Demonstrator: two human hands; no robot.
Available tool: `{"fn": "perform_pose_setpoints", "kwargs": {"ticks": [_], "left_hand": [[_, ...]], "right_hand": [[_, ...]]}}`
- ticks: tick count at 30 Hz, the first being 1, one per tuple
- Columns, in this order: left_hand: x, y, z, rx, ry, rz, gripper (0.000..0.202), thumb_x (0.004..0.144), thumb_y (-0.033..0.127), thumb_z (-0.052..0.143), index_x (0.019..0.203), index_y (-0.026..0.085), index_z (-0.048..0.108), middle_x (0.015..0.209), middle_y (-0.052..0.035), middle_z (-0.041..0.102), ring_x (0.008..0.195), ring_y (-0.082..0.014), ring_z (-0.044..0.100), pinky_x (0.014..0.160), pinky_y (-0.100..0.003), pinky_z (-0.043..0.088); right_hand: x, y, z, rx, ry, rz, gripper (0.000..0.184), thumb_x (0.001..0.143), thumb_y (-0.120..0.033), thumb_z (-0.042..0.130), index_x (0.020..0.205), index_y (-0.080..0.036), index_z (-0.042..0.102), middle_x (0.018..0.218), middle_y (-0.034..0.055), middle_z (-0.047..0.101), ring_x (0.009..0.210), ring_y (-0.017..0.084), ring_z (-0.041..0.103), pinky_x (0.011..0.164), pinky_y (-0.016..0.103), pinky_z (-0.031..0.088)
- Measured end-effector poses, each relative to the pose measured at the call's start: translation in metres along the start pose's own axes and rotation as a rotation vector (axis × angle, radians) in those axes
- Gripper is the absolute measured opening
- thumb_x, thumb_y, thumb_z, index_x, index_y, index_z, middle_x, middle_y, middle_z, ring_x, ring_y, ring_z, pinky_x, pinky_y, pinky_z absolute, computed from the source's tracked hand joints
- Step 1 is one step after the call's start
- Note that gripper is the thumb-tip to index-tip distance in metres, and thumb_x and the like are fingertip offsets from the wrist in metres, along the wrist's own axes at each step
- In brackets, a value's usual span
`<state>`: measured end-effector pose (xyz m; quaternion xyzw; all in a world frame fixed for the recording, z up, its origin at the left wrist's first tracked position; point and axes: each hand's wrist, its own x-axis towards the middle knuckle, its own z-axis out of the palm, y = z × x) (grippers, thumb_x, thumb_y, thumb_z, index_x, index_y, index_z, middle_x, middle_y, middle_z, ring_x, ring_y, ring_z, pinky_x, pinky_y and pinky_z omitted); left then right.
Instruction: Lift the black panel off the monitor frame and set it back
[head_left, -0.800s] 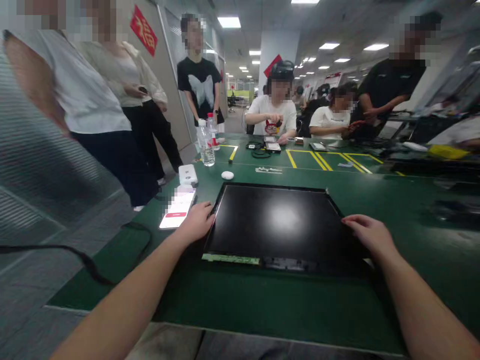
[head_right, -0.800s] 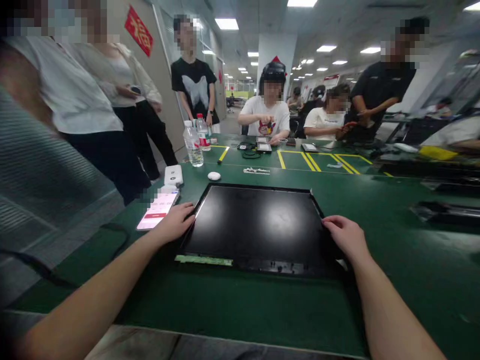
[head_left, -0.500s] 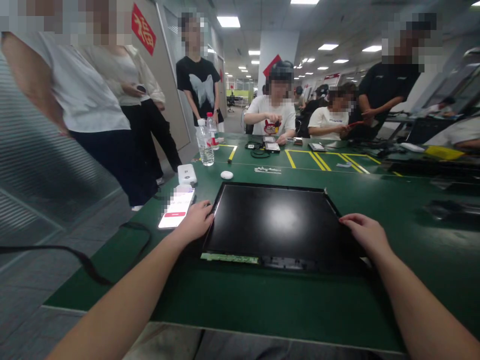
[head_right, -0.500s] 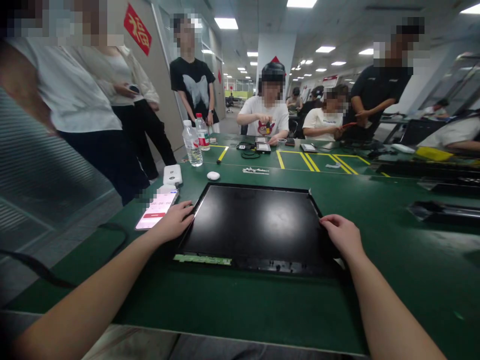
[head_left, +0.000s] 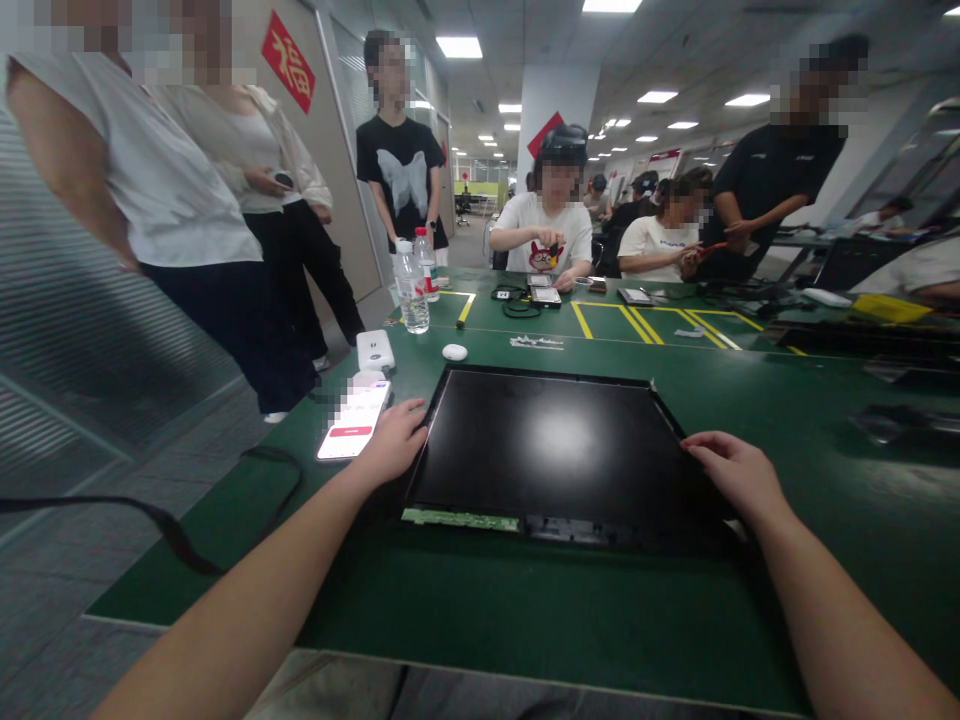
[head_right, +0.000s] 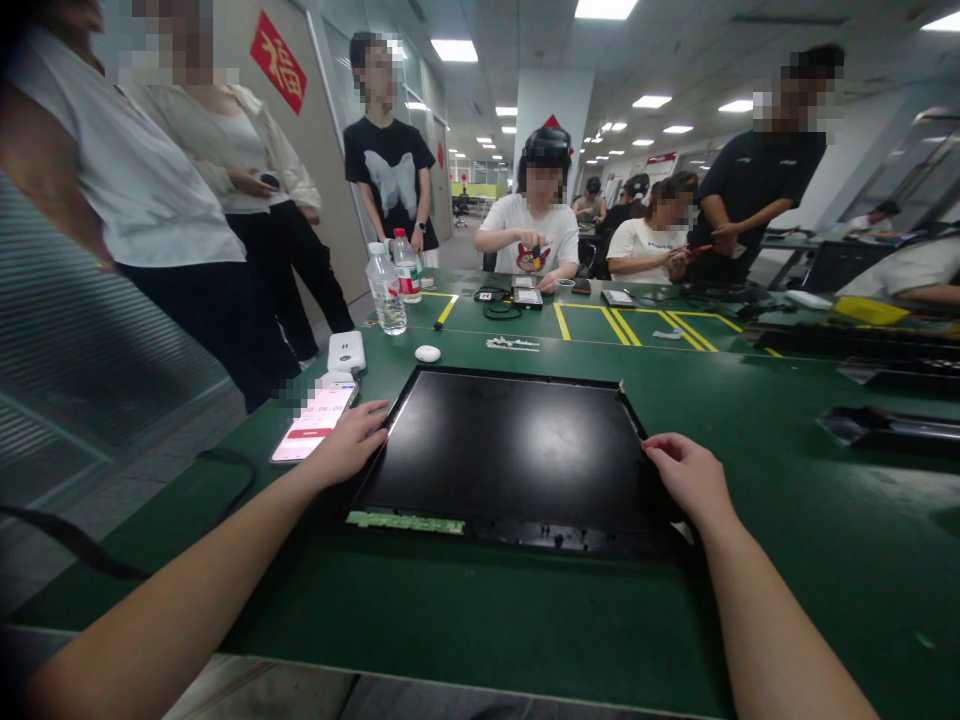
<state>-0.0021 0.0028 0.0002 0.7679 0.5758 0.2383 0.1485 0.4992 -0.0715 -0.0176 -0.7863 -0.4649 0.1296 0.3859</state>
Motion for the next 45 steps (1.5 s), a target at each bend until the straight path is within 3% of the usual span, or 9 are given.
{"fn": "perform_pose_setpoints", "kwargs": {"ticks": [4, 6, 9, 13, 18, 26, 35, 39, 45], "left_hand": [[-0.005, 0.017, -0.008, -0.443, 0.077, -0.199, 0.035, 0.086, 0.026, 0.061, 0.115, 0.021, 0.079, 0.122, -0.0095, 0.076, 0.120, -0.0323, 0.066, 0.108, -0.046, 0.048], [-0.009, 0.029, -0.013, -0.711, 0.078, -0.422, 0.037, 0.087, 0.026, 0.065, 0.121, 0.022, 0.076, 0.102, -0.0087, 0.080, 0.097, -0.0289, 0.075, 0.088, -0.041, 0.060], [-0.013, 0.045, -0.018, -1.044, 0.030, -0.644, 0.048, 0.090, 0.018, 0.063, 0.137, 0.022, 0.067, 0.083, -0.0082, 0.080, 0.066, -0.0235, 0.075, 0.059, -0.033, 0.061], [-0.012, 0.052, -0.017, -1.224, 0.032, -0.698, 0.051, 0.093, 0.011, 0.057, 0.144, 0.020, 0.059, 0.074, -0.0072, 0.078, 0.053, -0.0208, 0.072, 0.047, -0.029, 0.058], [-0.007, 0.043, -0.008, -1.364, -0.008, -0.666, 0.061, 0.093, 0.009, 0.057, 0.152, 0.021, 0.048, 0.079, -0.0077, 0.078, 0.053, -0.0206, 0.072, 0.047, -0.029, 0.059], [-0.013, 0.042, -0.009, -1.294, -0.051, -0.707, 0.085, 0.088, 0.019, 0.073, 0.159, 0.037, 0.032, 0.089, -0.0051, 0.080, 0.057, -0.0210, 0.074, 0.050, -0.030, 0.059], [-0.015, 0.049, -0.019, -1.206, -0.052, -0.650, 0.046, 0.084, 0.010, 0.070, 0.129, 0.019, 0.070, 0.085, -0.0081, 0.081, 0.061, -0.0202, 0.075, 0.053, -0.028, 0.060], [-0.012, 0.045, -0.021, -1.129, 0.001, -0.643, 0.025, 0.086, 0.011, 0.067, 0.107, 0.018, 0.079, 0.097, -0.0093, 0.082, 0.079, -0.0193, 0.077, 0.068, -0.026, 0.062], [-0.014, 0.033, -0.020, -1.033, -0.044, -0.585, 0.033, 0.075, 0.017, 0.081, 0.108, 0.020, 0.080, 0.111, -0.0104, 0.080, 0.101, -0.0260, 0.076, 0.086, -0.035, 0.061]], "right_hand": [[0.001, 0.002, 0.000, -0.015, 0.011, 0.021, 0.032, 0.061, -0.048, 0.061, 0.075, -0.024, 0.076, 0.079, 0.0054, 0.075, 0.072, 0.025, 0.065, 0.073, 0.040, 0.046], [0.002, 0.002, 0.000, -0.032, 0.009, 0.024, 0.031, 0.061, -0.048, 0.061, 0.075, -0.025, 0.076, 0.080, 0.0055, 0.076, 0.075, 0.026, 0.066, 0.073, 0.039, 0.046], [0.002, 0.002, 0.001, -0.040, 0.015, 0.020, 0.030, 0.063, -0.048, 0.060, 0.075, -0.025, 0.076, 0.081, 0.0058, 0.076, 0.076, 0.026, 0.066, 0.072, 0.039, 0.045], [0.001, 0.002, 0.002, -0.013, 0.008, 0.028, 0.031, 0.064, -0.047, 0.061, 0.078, -0.024, 0.076, 0.082, 0.0057, 0.075, 0.075, 0.025, 0.066, 0.072, 0.038, 0.046], [0.000, 0.002, 0.003, -0.013, -0.009, 0.049, 0.031, 0.064, -0.046, 0.060, 0.080, -0.025, 0.077, 0.083, 0.0048, 0.076, 0.075, 0.025, 0.066, 0.075, 0.040, 0.046], [-0.002, -0.001, 0.002, -0.016, -0.014, 0.035, 0.030, 0.064, -0.046, 0.059, 0.077, -0.025, 0.075, 0.081, 0.0041, 0.075, 0.073, 0.024, 0.065, 0.073, 0.039, 0.046], [0.000, 0.001, 0.003, -0.026, -0.012, 0.020, 0.032, 0.063, -0.048, 0.059, 0.078, -0.025, 0.076, 0.081, 0.0034, 0.076, 0.074, 0.025, 0.066, 0.073, 0.039, 0.046], [-0.002, -0.002, 0.002, -0.033, -0.010, 0.019, 0.030, 0.064, -0.047, 0.059, 0.076, -0.026, 0.075, 0.082, 0.0038, 0.076, 0.080, 0.026, 0.066, 0.076, 0.040, 0.046], [-0.004, -0.006, 0.000, -0.064, -0.004, 0.022, 0.027, 0.065, -0.045, 0.059, 0.075, -0.026, 0.075, 0.081, 0.0037, 0.075, 0.080, 0.026, 0.066, 0.077, 0.040, 0.047]]}}
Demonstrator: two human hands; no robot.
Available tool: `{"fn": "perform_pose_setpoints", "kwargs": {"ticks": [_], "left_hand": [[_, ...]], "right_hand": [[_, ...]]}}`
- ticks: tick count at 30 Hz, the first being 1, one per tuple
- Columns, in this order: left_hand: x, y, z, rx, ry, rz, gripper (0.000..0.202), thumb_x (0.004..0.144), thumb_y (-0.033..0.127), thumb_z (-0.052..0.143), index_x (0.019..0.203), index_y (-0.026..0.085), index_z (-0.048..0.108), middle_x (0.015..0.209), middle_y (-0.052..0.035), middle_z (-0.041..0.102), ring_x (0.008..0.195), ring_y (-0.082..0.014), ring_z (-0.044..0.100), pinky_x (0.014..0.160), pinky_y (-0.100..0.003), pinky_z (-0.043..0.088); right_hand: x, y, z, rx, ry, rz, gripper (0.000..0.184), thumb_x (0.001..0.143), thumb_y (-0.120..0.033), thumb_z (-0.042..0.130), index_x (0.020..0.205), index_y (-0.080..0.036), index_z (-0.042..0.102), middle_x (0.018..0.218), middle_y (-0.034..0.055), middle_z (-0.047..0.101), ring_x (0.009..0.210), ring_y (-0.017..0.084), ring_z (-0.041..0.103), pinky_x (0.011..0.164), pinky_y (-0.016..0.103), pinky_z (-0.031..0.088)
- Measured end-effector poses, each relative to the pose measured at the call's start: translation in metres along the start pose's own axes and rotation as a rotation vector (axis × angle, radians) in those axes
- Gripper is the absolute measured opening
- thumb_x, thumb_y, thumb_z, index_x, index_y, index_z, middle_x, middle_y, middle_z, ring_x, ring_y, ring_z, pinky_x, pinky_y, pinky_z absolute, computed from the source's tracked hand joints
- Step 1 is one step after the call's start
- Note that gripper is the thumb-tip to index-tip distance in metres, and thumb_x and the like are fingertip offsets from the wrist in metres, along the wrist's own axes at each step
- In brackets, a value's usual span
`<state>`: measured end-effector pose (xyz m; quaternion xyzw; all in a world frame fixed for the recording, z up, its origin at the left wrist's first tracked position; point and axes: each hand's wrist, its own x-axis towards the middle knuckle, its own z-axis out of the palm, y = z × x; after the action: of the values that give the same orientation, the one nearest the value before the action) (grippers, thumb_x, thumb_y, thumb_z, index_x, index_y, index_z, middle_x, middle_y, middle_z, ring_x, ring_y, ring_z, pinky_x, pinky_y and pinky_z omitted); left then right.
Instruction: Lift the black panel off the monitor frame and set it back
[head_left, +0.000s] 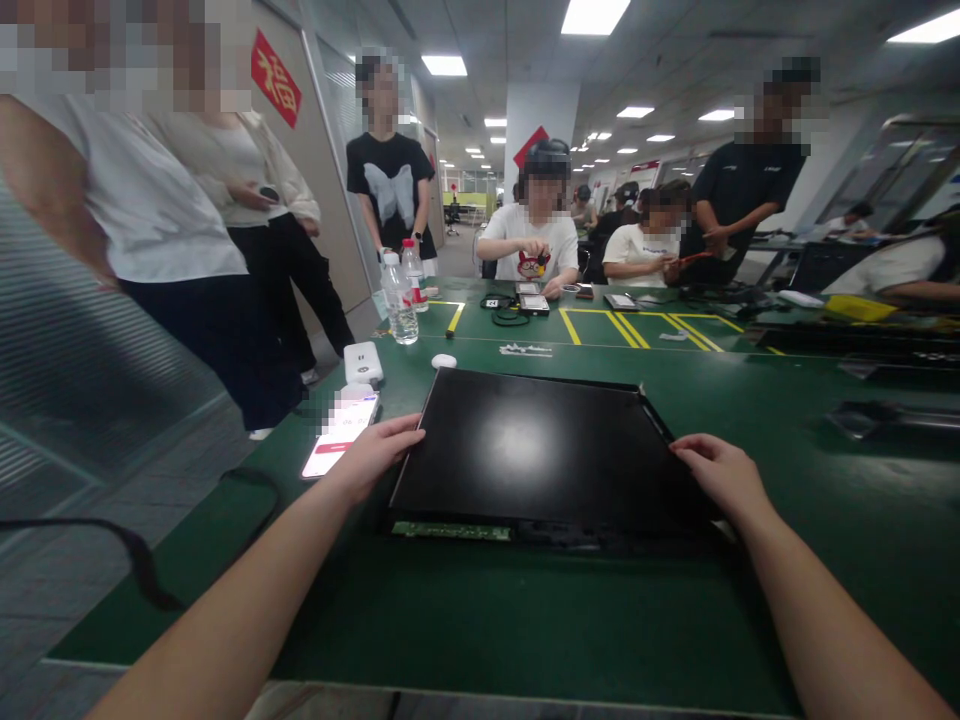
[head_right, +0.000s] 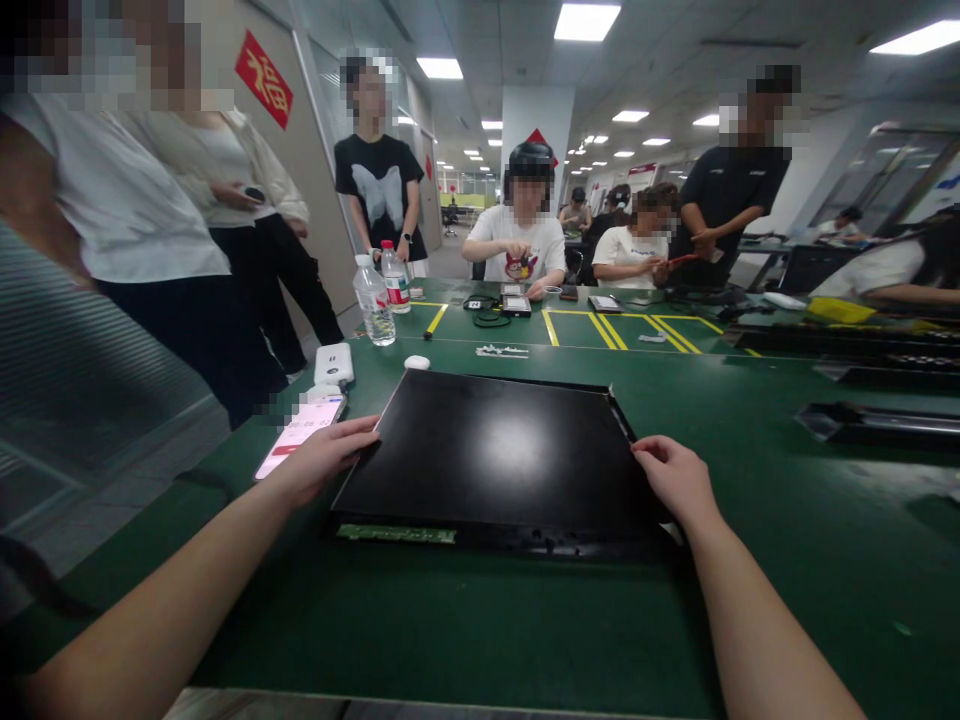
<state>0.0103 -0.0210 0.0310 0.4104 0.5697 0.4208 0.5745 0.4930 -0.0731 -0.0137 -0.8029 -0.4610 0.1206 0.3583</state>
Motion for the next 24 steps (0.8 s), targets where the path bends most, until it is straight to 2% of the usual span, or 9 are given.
{"fn": "perform_pose_setpoints", "kwargs": {"ticks": [3, 8, 11, 16, 21, 24], "left_hand": [[0.002, -0.003, -0.003, 0.006, -0.053, 0.013, 0.041, 0.071, 0.018, 0.083, 0.111, 0.020, 0.079, 0.114, -0.0130, 0.079, 0.104, -0.0312, 0.075, 0.091, -0.043, 0.060], [0.003, -0.003, 0.000, 0.048, 0.014, 0.135, 0.043, 0.070, 0.021, 0.085, 0.112, 0.020, 0.078, 0.142, -0.0145, 0.064, 0.129, -0.0344, 0.062, 0.105, -0.044, 0.053], [-0.005, 0.001, 0.007, -0.105, -0.060, 0.127, 0.053, 0.073, 0.022, 0.082, 0.124, 0.019, 0.072, 0.129, -0.0151, 0.072, 0.119, -0.0340, 0.068, 0.098, -0.045, 0.057], [-0.017, 0.008, 0.013, -0.210, -0.111, 0.189, 0.055, 0.070, 0.020, 0.081, 0.124, 0.016, 0.072, 0.116, -0.0133, 0.078, 0.112, -0.0334, 0.072, 0.090, -0.042, 0.061], [-0.016, 0.007, 0.011, -0.196, -0.117, 0.254, 0.061, 0.067, 0.023, 0.084, 0.126, 0.016, 0.071, 0.119, -0.0136, 0.077, 0.118, -0.0355, 0.069, 0.097, -0.045, 0.059], [-0.015, 0.006, 0.011, -0.186, -0.125, 0.316, 0.064, 0.063, 0.029, 0.088, 0.124, 0.017, 0.072, 0.121, -0.0136, 0.077, 0.123, -0.0368, 0.065, 0.102, -0.046, 0.055]], "right_hand": [[0.000, 0.000, 0.000, 0.005, 0.011, -0.025, 0.027, 0.065, -0.045, 0.059, 0.074, -0.026, 0.076, 0.081, 0.0041, 0.075, 0.079, 0.027, 0.066, 0.076, 0.040, 0.048], [0.000, 0.001, 0.001, 0.000, 0.018, -0.038, 0.025, 0.065, -0.045, 0.059, 0.073, -0.027, 0.075, 0.081, 0.0040, 0.075, 0.079, 0.026, 0.067, 0.076, 0.040, 0.048], [0.000, 0.002, 0.002, 0.022, 0.022, -0.044, 0.025, 0.065, -0.044, 0.059, 0.072, -0.027, 0.075, 0.079, 0.0039, 0.076, 0.079, 0.027, 0.067, 0.074, 0.040, 0.048], [0.003, 0.009, 0.004, 0.071, -0.004, -0.028, 0.028, 0.065, -0.046, 0.062, 0.077, -0.025, 0.075, 0.081, 0.0044, 0.076, 0.076, 0.026, 0.067, 0.073, 0.040, 0.049], [0.007, 0.011, 0.006, 0.305, 0.018, 0.047, 0.037, 0.064, -0.042, 0.067, 0.094, -0.022, 0.074, 0.099, 0.0095, 0.077, 0.091, 0.028, 0.069, 0.079, 0.039, 0.052], [0.006, 0.008, 0.006, 0.342, 0.037, 0.122, 0.044, 0.064, -0.040, 0.071, 0.103, -0.021, 0.074, 0.113, 0.0123, 0.074, 0.105, 0.031, 0.068, 0.087, 0.041, 0.052]]}}
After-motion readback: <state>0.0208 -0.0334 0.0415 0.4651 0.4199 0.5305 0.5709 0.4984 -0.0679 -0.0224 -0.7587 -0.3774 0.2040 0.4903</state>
